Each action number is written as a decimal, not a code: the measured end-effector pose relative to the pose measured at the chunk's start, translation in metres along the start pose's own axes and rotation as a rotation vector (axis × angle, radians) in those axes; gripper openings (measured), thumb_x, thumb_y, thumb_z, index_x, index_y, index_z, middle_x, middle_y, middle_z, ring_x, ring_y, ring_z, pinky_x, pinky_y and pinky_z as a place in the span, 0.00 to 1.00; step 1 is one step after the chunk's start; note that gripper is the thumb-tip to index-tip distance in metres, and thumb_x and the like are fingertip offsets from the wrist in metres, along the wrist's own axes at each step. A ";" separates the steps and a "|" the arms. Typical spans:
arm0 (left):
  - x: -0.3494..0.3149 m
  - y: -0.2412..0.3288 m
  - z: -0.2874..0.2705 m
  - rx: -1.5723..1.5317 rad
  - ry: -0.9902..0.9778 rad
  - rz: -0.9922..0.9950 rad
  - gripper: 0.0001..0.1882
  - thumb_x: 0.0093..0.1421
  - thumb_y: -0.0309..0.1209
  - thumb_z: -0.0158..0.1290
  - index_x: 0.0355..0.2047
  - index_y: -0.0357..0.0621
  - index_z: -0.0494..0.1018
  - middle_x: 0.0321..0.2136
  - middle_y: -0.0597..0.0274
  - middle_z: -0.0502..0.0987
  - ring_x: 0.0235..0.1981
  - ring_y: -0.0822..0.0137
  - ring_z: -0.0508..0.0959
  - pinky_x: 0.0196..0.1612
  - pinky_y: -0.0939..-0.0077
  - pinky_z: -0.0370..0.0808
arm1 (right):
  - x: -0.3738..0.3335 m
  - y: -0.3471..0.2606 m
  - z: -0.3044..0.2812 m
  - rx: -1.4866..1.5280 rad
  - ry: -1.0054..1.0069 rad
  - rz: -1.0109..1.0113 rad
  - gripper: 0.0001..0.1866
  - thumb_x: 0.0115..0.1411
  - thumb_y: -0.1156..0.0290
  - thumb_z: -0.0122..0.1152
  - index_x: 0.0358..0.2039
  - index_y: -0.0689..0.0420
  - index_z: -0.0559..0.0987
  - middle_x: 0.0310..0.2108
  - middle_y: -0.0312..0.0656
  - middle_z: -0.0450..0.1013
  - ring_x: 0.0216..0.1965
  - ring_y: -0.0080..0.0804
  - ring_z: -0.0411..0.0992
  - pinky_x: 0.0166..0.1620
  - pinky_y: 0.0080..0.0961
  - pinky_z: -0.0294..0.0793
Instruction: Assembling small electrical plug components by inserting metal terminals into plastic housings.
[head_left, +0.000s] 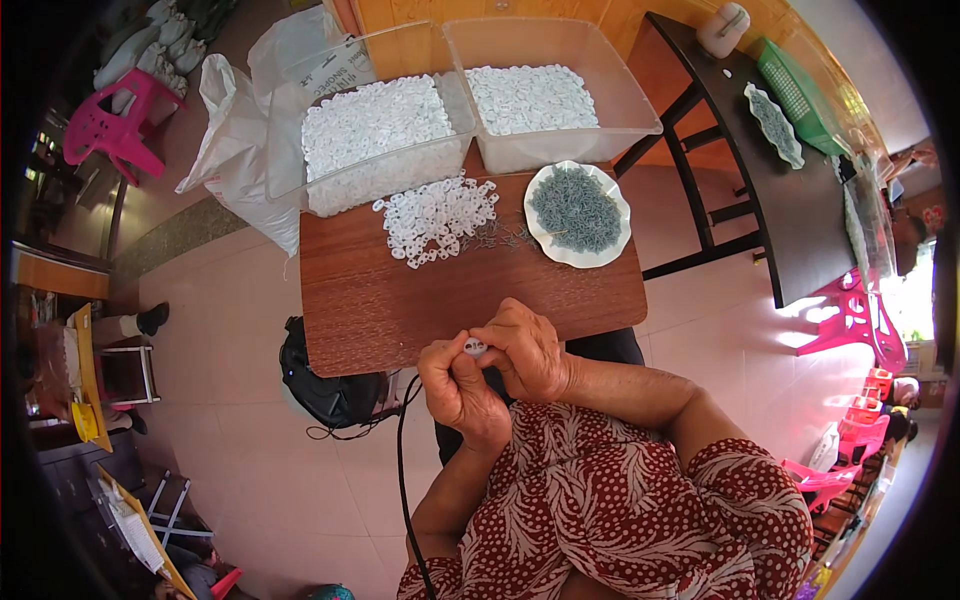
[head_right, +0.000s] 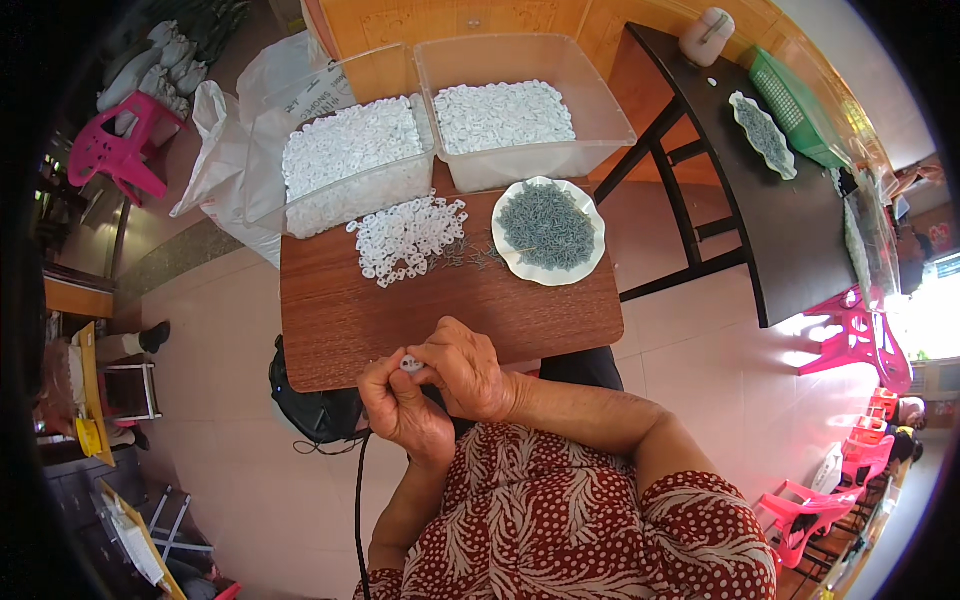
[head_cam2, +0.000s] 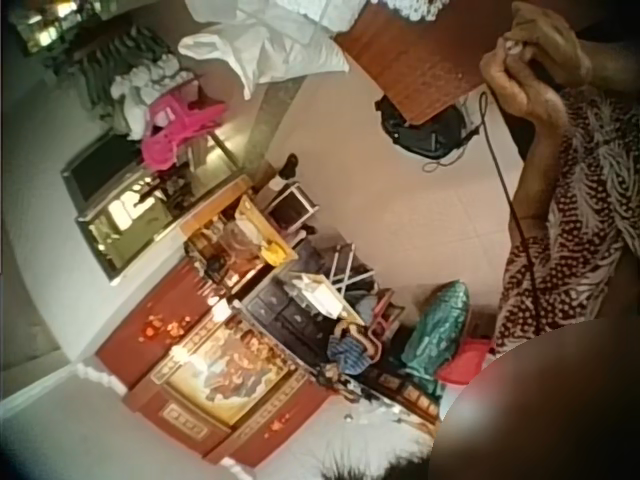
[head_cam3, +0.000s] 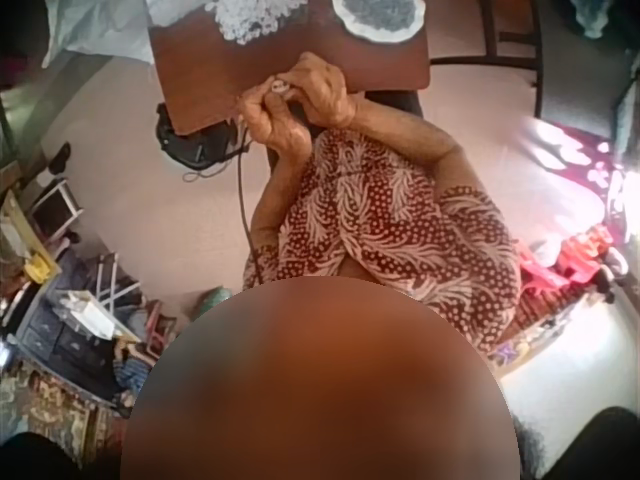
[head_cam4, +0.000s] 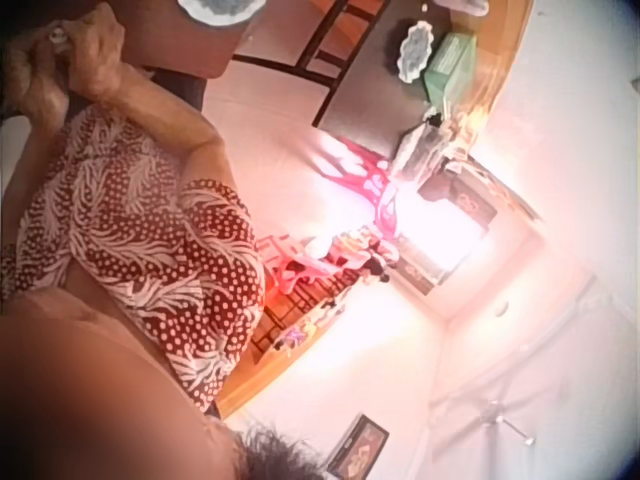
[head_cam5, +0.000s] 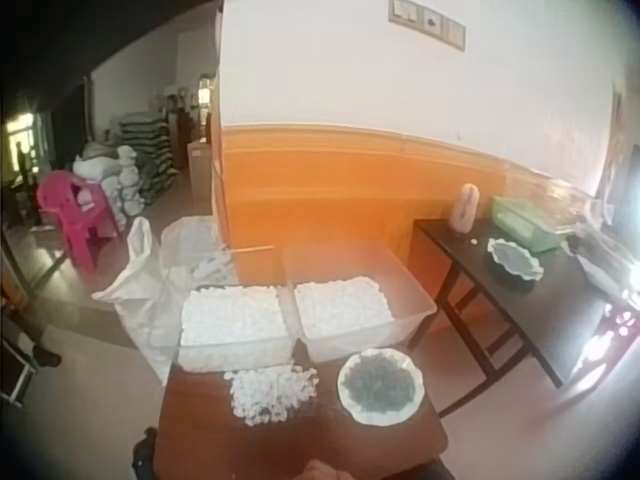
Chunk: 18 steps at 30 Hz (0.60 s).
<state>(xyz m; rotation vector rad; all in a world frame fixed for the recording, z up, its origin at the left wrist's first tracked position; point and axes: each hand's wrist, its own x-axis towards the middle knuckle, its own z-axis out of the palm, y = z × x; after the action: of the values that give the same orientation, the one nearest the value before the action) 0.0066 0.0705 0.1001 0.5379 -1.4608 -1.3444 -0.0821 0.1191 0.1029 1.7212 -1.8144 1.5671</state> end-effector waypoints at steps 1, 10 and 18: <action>0.001 -0.001 0.001 0.016 -0.002 -0.003 0.10 0.65 0.31 0.44 0.37 0.36 0.68 0.29 0.65 0.65 0.29 0.74 0.65 0.34 0.82 0.65 | -0.002 0.002 0.001 0.001 -0.001 0.003 0.15 0.48 0.79 0.61 0.38 0.63 0.71 0.26 0.42 0.68 0.22 0.35 0.66 0.22 0.26 0.66; 0.004 -0.011 0.003 0.010 -0.017 -0.066 0.09 0.65 0.30 0.44 0.37 0.36 0.68 0.29 0.66 0.66 0.30 0.76 0.65 0.33 0.82 0.65 | -0.004 0.015 0.007 -0.004 -0.016 0.023 0.12 0.49 0.81 0.59 0.36 0.63 0.71 0.25 0.42 0.68 0.21 0.35 0.65 0.22 0.26 0.64; 0.018 -0.033 -0.005 0.004 -0.165 -0.344 0.11 0.64 0.26 0.45 0.44 0.35 0.70 0.32 0.64 0.72 0.28 0.78 0.69 0.32 0.87 0.67 | -0.009 0.031 0.001 0.530 0.005 0.933 0.06 0.51 0.77 0.62 0.30 0.62 0.75 0.26 0.42 0.71 0.28 0.23 0.68 0.30 0.22 0.69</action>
<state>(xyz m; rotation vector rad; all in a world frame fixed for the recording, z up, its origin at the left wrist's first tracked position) -0.0061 0.0438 0.0763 0.7183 -1.5524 -1.6882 -0.1036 0.1169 0.0790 0.9807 -2.5537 2.5612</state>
